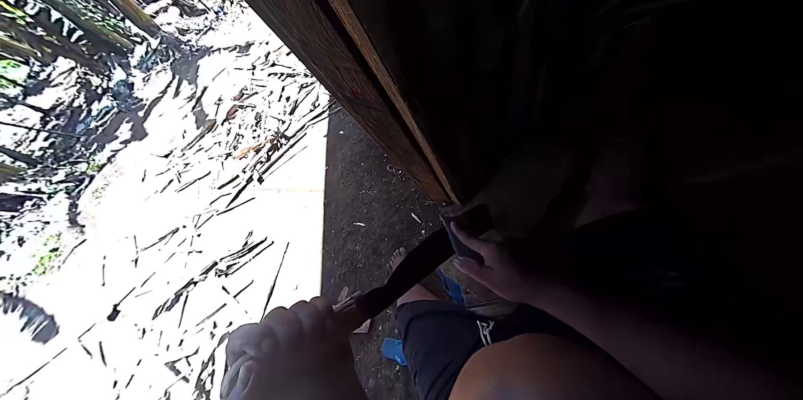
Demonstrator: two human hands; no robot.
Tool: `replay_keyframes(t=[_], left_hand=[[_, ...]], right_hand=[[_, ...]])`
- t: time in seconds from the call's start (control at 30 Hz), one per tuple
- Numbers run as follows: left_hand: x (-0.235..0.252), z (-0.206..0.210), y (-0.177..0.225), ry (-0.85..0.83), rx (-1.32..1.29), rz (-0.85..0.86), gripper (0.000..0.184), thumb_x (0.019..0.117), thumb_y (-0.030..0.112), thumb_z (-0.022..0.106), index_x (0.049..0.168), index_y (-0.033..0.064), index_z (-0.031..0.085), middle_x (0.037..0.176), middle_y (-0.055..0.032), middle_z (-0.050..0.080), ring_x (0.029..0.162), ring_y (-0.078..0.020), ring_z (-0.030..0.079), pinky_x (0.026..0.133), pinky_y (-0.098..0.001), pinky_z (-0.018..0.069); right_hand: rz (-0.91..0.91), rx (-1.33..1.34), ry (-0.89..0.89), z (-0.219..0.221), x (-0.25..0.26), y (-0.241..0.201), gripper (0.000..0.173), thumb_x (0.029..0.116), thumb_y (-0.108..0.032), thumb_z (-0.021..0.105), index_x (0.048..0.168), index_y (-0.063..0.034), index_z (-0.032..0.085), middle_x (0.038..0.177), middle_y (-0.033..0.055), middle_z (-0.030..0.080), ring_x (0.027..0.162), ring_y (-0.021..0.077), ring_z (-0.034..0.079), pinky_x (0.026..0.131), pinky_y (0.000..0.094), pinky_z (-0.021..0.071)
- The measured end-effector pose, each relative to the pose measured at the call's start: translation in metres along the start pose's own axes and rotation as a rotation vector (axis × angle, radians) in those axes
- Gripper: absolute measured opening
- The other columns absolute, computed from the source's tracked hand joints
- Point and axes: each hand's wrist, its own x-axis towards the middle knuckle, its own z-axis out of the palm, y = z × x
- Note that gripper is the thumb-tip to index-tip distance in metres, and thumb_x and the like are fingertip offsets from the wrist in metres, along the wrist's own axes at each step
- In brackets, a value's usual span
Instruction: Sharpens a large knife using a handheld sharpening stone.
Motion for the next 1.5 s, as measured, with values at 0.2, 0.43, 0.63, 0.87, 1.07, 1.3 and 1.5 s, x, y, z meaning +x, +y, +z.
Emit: replay_keyframes(t=[0.2, 0.43, 0.63, 0.87, 1.07, 1.3, 1.5], left_hand=[[-0.002, 0.003, 0.001, 0.054, 0.061, 0.009, 0.024, 0.0954, 0.027, 0.056, 0.075, 0.0152, 0.052, 0.053, 0.005, 0.041, 0.042, -0.0103, 0.043, 0.042, -0.0289, 0.0421], [-0.002, 0.006, 0.001, 0.079, 0.043, -0.017, 0.025, 0.0961, 0.028, 0.054, 0.076, 0.0141, 0.053, 0.054, 0.0042, 0.042, 0.043, -0.0112, 0.043, 0.042, -0.0293, 0.0399], [-0.002, 0.006, -0.001, 0.074, 0.034, 0.011, 0.025, 0.0963, 0.028, 0.054, 0.075, 0.0141, 0.051, 0.053, 0.0042, 0.041, 0.042, -0.0111, 0.043, 0.042, -0.0292, 0.0404], [-0.004, -0.002, 0.001, 0.072, 0.028, 0.007, 0.024, 0.0956, 0.025, 0.055, 0.073, 0.0147, 0.054, 0.053, 0.0042, 0.043, 0.042, -0.0109, 0.044, 0.042, -0.0293, 0.0414], [-0.006, 0.009, 0.002, 0.088, 0.07, 0.001, 0.025, 0.0961, 0.025, 0.053, 0.073, 0.015, 0.053, 0.053, 0.0046, 0.042, 0.042, -0.0108, 0.044, 0.043, -0.0295, 0.0427], [-0.002, 0.006, -0.002, 0.045, 0.056, 0.005, 0.023, 0.0953, 0.028, 0.054, 0.075, 0.0163, 0.054, 0.055, 0.0049, 0.044, 0.044, -0.0107, 0.046, 0.044, -0.0293, 0.0428], [-0.002, 0.002, 0.0, 0.019, 0.042, 0.02, 0.022, 0.0949, 0.028, 0.057, 0.077, 0.0154, 0.055, 0.056, 0.0045, 0.045, 0.044, -0.011, 0.047, 0.044, -0.0294, 0.0445]], right_hand=[[0.082, 0.144, 0.019, 0.005, 0.023, 0.018, 0.069, 0.1013, -0.062, 0.046, 0.162, -0.031, 0.036, 0.118, 0.0129, 0.073, 0.105, 0.0307, 0.07, 0.092, 0.0582, 0.0542], [0.025, 0.096, 0.041, 0.008, 0.023, 0.012, 0.066, 0.1018, -0.061, 0.045, 0.161, -0.033, 0.037, 0.1, 0.0129, 0.074, 0.087, 0.0311, 0.071, 0.08, 0.0581, 0.0558], [-0.314, 0.03, 0.119, 0.019, -0.023, -0.042, 0.063, 0.1013, -0.056, 0.05, 0.156, -0.0258, 0.048, 0.073, 0.0026, 0.068, 0.061, 0.0189, 0.065, 0.055, 0.0426, 0.0544], [0.005, 0.082, -0.021, 0.002, 0.02, -0.015, 0.066, 0.103, -0.06, 0.042, 0.162, -0.0324, 0.035, 0.1, 0.0126, 0.074, 0.089, 0.0309, 0.071, 0.081, 0.0587, 0.056], [-0.049, 0.097, 0.092, 0.016, 0.018, 0.0, 0.064, 0.1031, -0.056, 0.046, 0.16, -0.0296, 0.04, 0.099, 0.0126, 0.074, 0.085, 0.031, 0.071, 0.075, 0.0575, 0.0569], [-0.221, 0.067, 0.037, 0.008, -0.019, -0.045, 0.065, 0.1031, -0.055, 0.046, 0.159, -0.0237, 0.042, 0.075, 0.0064, 0.069, 0.063, 0.0231, 0.065, 0.059, 0.0463, 0.0541], [0.117, 0.294, 0.025, 0.006, 0.035, 0.018, 0.067, 0.1049, -0.057, 0.043, 0.163, -0.0255, 0.033, 0.138, 0.0116, 0.065, 0.121, 0.0278, 0.066, 0.104, 0.0556, 0.0503]])
